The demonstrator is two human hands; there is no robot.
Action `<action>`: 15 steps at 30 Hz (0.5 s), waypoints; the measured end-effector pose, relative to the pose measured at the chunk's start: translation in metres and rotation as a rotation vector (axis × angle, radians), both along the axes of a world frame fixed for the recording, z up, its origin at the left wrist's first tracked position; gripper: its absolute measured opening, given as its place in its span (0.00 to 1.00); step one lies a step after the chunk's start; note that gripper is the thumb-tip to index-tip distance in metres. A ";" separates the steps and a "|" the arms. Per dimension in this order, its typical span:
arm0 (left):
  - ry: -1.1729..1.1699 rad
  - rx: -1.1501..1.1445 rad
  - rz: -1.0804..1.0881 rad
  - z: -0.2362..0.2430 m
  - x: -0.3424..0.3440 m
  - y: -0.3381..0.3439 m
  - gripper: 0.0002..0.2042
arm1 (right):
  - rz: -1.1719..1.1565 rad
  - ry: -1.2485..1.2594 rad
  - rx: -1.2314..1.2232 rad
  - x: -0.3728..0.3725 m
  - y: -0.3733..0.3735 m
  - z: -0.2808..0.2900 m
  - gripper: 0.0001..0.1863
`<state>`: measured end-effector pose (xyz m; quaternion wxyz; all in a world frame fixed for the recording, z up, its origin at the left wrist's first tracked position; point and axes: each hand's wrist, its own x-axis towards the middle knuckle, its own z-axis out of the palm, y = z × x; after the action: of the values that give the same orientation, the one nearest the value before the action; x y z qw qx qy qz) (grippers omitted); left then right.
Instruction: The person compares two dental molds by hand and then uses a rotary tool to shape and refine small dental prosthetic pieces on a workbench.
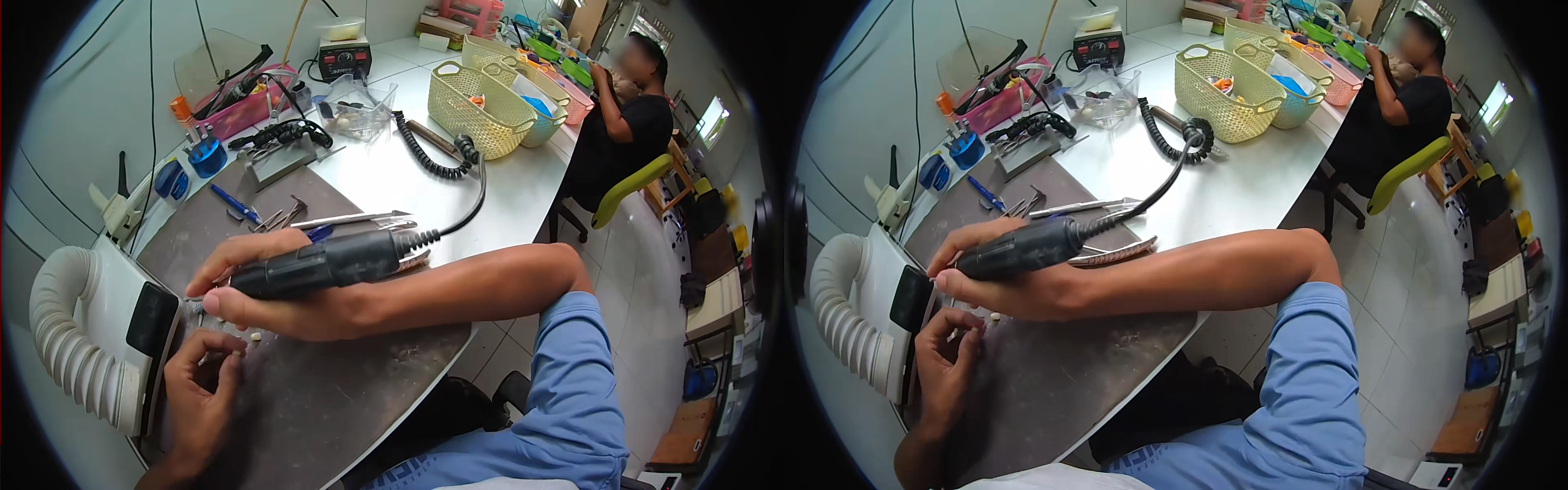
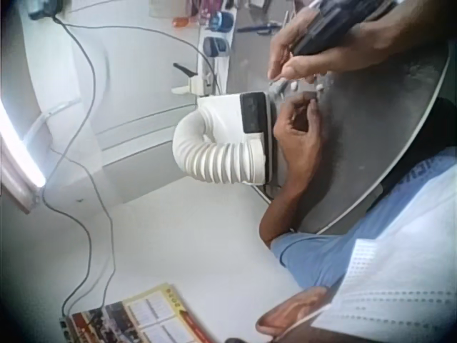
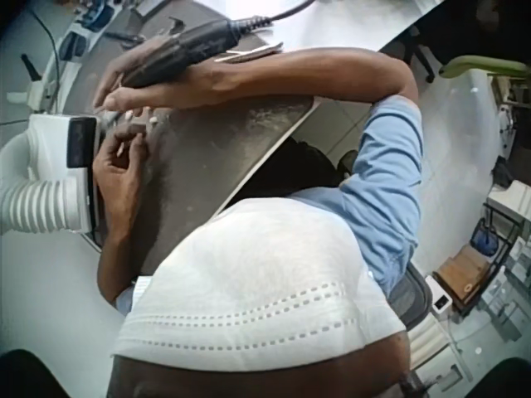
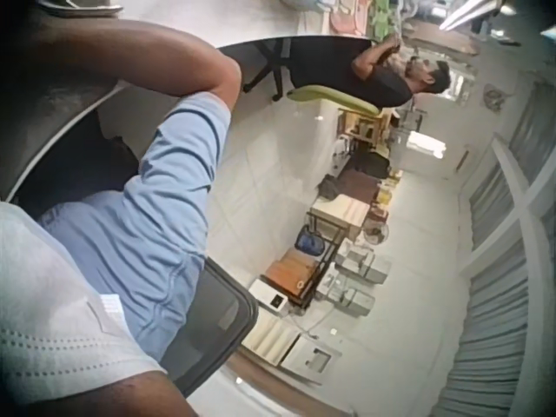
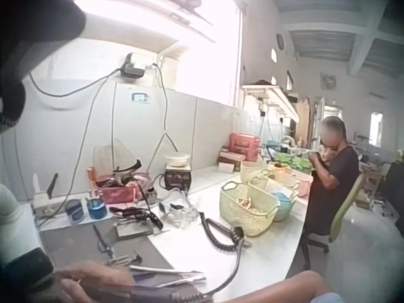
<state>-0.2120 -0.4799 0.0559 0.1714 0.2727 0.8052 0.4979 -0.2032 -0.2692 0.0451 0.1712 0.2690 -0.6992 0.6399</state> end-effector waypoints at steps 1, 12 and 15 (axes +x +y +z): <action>0.024 0.042 0.006 -0.002 -0.003 0.006 0.02 | -0.009 -0.005 -0.003 0.001 0.002 -0.004 0.14; 0.080 0.273 0.097 -0.021 -0.033 0.020 0.10 | -0.082 0.034 -0.115 -0.012 -0.005 -0.006 0.13; -0.024 0.400 0.049 -0.019 -0.031 0.023 0.08 | -0.143 -0.143 0.009 0.001 0.010 0.006 0.13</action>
<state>-0.2428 -0.4565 0.0369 0.1114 0.2755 0.6946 0.6551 -0.2025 -0.2593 0.0513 0.1648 0.1726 -0.7298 0.6406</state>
